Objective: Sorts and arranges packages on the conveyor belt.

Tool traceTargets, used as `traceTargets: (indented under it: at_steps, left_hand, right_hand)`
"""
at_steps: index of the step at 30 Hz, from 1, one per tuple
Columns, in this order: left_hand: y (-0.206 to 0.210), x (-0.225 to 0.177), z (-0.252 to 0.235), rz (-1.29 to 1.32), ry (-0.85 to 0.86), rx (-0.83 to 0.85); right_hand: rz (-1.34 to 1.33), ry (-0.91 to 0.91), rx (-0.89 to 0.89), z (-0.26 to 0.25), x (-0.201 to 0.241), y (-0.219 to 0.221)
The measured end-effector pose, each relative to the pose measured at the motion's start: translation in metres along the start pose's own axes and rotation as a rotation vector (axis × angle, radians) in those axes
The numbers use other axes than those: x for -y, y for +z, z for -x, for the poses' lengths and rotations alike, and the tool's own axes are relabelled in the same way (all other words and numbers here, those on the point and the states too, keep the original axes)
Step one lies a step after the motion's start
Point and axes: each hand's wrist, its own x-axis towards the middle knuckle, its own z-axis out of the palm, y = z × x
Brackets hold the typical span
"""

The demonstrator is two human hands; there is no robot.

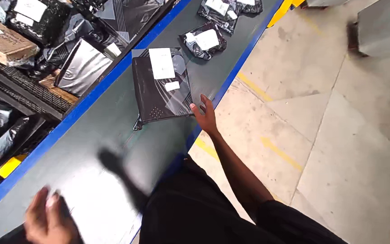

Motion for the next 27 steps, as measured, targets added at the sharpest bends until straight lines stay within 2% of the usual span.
traceTargets:
  at_steps: [2, 4, 6, 7, 8, 10, 13, 15, 17, 18, 20, 23, 25, 27]
  left_hand:
    - [0.102, 0.01, -0.057, 0.223, -0.09, 0.27]
    - [0.189, 0.024, -0.093, 0.308, -0.208, 0.47]
    - [0.234, 0.025, -0.097, 0.349, -0.368, 0.604]
    - [0.242, 0.02, -0.089, 0.41, -0.453, 0.597]
    - [0.237, 0.018, -0.076, 0.467, -0.519, 0.591]
    - [0.2, 0.019, -0.031, 0.479, -0.622, 0.556]
    - [0.144, 0.016, 0.042, 0.454, -0.743, 0.39]
    - [0.123, 0.007, 0.069, 0.485, -0.797, 0.299]
    - [0.126, -0.006, 0.074, 0.568, -0.772, 0.233]
    - [0.121, -0.011, 0.065, 0.615, -0.712, 0.139]
    - [0.105, -0.008, 0.031, 0.729, -0.583, -0.062]
    - [0.063, 0.007, -0.004, 0.781, -0.446, -0.305]
    - [0.035, 0.011, 0.001, 0.715, -0.375, -0.325]
    - [0.013, 0.018, 0.009, 0.68, -0.331, -0.281]
  right_hand:
    - [-0.084, 0.114, 0.172, 0.001, -0.016, 0.009]
    - [-0.121, 0.145, 0.36, 0.022, -0.015, 0.031]
    - [-0.122, 0.191, 0.444, 0.061, -0.005, 0.053]
    - [-0.134, 0.218, 0.453, 0.078, 0.002, 0.06]
    - [-0.144, 0.246, 0.452, 0.092, 0.007, 0.062]
    - [-0.169, 0.282, 0.502, 0.123, 0.007, 0.056]
    - [-0.23, 0.275, 0.697, 0.15, 0.003, 0.042]
    - [-0.294, 0.319, 0.757, 0.155, 0.017, 0.043]
    - [-0.316, 0.326, 0.72, 0.148, 0.032, 0.05]
    - [-0.33, 0.282, 0.715, 0.138, 0.042, 0.073]
    - [-0.378, 0.136, 0.801, 0.112, 0.064, 0.119]
    - [-0.421, -0.187, 1.013, 0.082, 0.096, 0.174]
    - [-0.394, -0.312, 0.97, 0.076, 0.12, 0.188]
    - [-0.293, -0.37, 0.86, 0.067, 0.12, 0.179]
